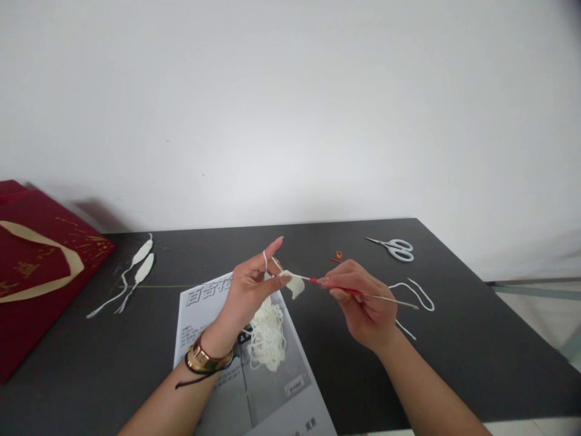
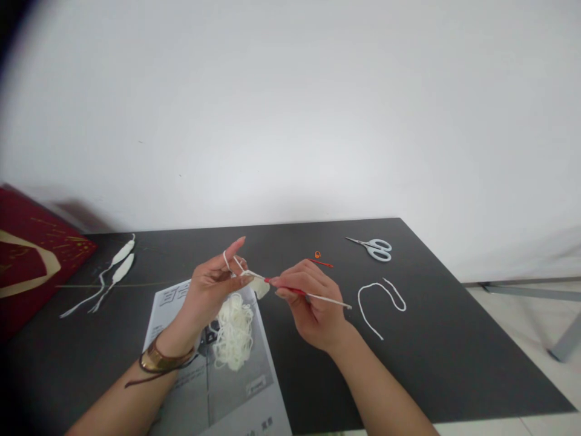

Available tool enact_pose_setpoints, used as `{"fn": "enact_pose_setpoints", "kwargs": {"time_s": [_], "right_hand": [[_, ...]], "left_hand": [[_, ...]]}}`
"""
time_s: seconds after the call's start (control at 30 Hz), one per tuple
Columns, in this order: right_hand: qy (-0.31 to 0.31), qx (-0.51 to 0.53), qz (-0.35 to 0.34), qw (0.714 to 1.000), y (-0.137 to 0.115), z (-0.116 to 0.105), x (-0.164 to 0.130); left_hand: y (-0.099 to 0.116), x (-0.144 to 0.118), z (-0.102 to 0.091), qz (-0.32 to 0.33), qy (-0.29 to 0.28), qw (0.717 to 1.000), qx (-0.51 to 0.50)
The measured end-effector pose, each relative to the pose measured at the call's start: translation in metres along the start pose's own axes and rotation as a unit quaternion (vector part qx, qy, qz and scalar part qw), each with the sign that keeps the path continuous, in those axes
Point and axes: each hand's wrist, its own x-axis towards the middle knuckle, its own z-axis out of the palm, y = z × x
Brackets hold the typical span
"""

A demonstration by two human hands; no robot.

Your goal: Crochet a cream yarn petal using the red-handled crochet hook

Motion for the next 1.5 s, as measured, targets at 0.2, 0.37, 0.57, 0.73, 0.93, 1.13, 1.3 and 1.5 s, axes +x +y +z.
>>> {"fn": "enact_pose_setpoints", "kwargs": {"time_s": [0.2, 0.37, 0.57, 0.73, 0.93, 1.13, 1.3, 1.5], "right_hand": [[0.025, 0.101, 0.104, 0.989, 0.004, -0.006, 0.0], [0.062, 0.19, 0.173, 0.964, 0.007, -0.005, 0.001], [0.06, 0.229, 0.169, 0.957, 0.006, -0.007, 0.003], [0.039, 0.245, 0.147, 0.957, 0.006, -0.01, 0.002], [0.04, 0.288, 0.167, 0.942, 0.008, -0.008, 0.001], [0.031, 0.308, 0.208, 0.928, 0.01, -0.007, 0.002], [0.016, 0.309, 0.173, 0.935, 0.008, -0.009, 0.003], [-0.009, 0.312, 0.163, 0.936, 0.006, -0.012, 0.004]], "left_hand": [[0.002, 0.001, -0.005, -0.039, -0.085, 0.995, -0.026], [0.008, 0.0, -0.005, -0.055, -0.139, 0.989, -0.016], [0.013, -0.002, -0.005, -0.104, -0.174, 0.978, -0.056], [0.011, -0.001, -0.006, -0.157, -0.202, 0.962, -0.097], [0.008, -0.001, -0.009, -0.184, -0.236, 0.946, -0.125], [0.007, -0.002, -0.008, -0.177, -0.25, 0.941, -0.144], [0.007, -0.001, -0.008, -0.187, -0.248, 0.937, -0.158], [0.008, -0.001, -0.009, -0.192, -0.252, 0.936, -0.155]]}}
